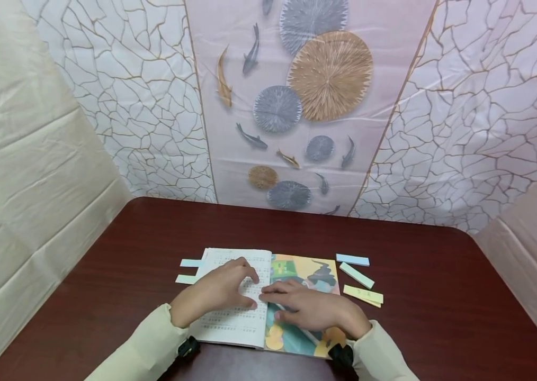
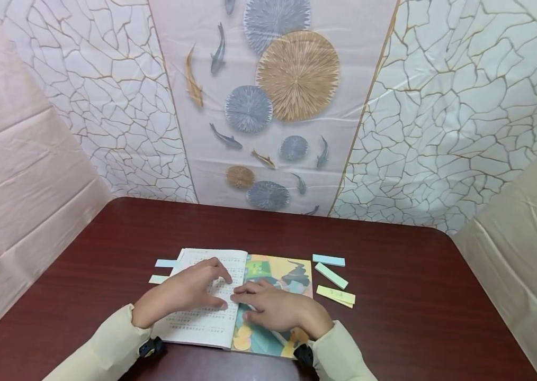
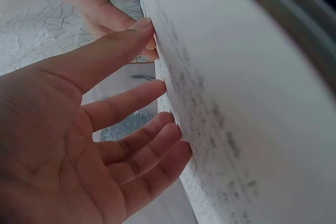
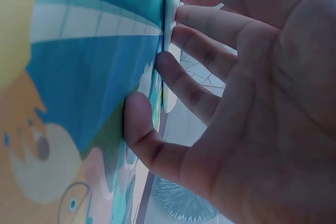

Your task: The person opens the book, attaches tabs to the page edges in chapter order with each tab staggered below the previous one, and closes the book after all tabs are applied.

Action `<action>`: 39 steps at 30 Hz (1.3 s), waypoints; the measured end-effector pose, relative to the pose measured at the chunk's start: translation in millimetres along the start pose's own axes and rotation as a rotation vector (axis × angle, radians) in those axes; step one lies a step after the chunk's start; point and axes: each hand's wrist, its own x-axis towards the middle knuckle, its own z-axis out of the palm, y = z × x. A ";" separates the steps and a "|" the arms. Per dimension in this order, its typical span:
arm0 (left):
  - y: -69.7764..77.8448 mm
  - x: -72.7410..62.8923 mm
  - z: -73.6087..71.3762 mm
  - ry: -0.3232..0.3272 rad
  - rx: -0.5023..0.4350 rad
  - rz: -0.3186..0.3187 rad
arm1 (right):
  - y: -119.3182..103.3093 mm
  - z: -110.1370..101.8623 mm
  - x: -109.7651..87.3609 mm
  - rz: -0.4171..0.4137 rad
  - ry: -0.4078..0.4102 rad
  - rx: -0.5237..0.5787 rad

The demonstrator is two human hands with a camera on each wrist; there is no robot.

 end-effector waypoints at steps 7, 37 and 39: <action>1.2 -0.3 3.4 0.020 0.049 -0.015 | -3.0 -4.5 -0.4 0.043 -0.018 0.046; 4.7 -0.8 6.9 0.055 0.059 -0.041 | 26.4 -38.2 -40.7 0.554 0.344 -0.104; 4.9 -0.2 6.7 0.056 0.060 -0.038 | 25.9 -37.1 -40.7 0.551 0.332 -0.120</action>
